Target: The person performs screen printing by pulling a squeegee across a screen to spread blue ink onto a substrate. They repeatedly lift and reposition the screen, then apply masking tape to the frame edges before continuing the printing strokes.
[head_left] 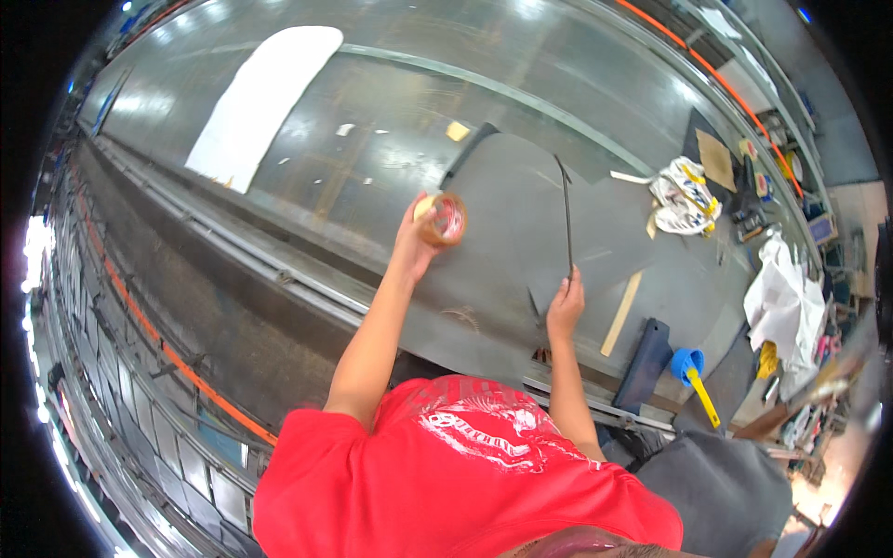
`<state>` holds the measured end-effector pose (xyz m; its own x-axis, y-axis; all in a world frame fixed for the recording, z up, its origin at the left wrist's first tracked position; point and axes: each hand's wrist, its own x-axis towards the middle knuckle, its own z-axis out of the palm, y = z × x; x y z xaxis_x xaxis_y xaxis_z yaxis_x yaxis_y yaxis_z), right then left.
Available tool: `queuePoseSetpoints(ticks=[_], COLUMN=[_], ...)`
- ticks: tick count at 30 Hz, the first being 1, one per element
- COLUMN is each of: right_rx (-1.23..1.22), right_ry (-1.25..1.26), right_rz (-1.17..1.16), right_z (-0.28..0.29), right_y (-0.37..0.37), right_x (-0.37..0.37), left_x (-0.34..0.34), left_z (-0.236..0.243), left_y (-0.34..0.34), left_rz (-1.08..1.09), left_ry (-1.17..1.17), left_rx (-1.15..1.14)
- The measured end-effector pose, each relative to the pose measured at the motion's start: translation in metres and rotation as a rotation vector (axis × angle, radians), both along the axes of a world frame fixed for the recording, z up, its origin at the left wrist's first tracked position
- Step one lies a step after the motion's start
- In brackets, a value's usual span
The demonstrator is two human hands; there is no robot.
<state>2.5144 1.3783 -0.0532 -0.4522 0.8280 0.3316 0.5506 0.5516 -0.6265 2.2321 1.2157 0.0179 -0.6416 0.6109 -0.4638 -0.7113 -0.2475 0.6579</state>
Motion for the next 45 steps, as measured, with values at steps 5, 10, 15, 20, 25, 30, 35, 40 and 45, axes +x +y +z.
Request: queuePoseSetpoints(ticks=[5, 10, 15, 20, 25, 30, 35, 40, 45], right_rx=[0.000, 0.207, 0.305, -0.103, -0.508, -0.557, -0.502, -1.009, -0.976], right_ry=[-0.155, -0.303, -0.550, -0.125, 0.015, 0.084, 0.133, -0.072, -0.351], right_rz=[-0.015, -0.032, -0.147, 0.647, 1.418, 1.453, 1.574, 1.656, 1.765], right_z=[-0.001, -0.024, -0.004, 0.048, 0.160, 0.175, 0.139, 0.114, 0.122], right_y=[-0.012, -0.032, -0.088, -0.279, -0.515, -0.610, -0.698, -0.811, -0.913], right_x=[-0.032, -0.046, -0.108, -0.330, -0.484, -0.578, -0.711, -0.833, -0.955], left_x=[-0.020, -0.049, -0.093, -0.150, -0.217, -0.316, -0.407, -0.480, -0.552], left_z=[0.023, 0.043, 0.084, 0.097, 0.109, 0.114, 0.070, 0.062, 0.082], left_y=[-0.132, -0.279, -0.386, -0.497, -0.575, -0.631, -0.713, -0.798, -0.881], left_rz=[0.086, 0.344, 0.523, 0.589, 0.811, 0.877, 0.809, 0.841, 1.021], left_ry=[0.014, -0.055, -0.273, -0.396, -0.415, -0.454, -0.103, -0.243, -0.153], left_rx=[0.082, 0.243, 0.442, 0.659, 0.713, 0.533, 0.286, 0.237, 0.002])
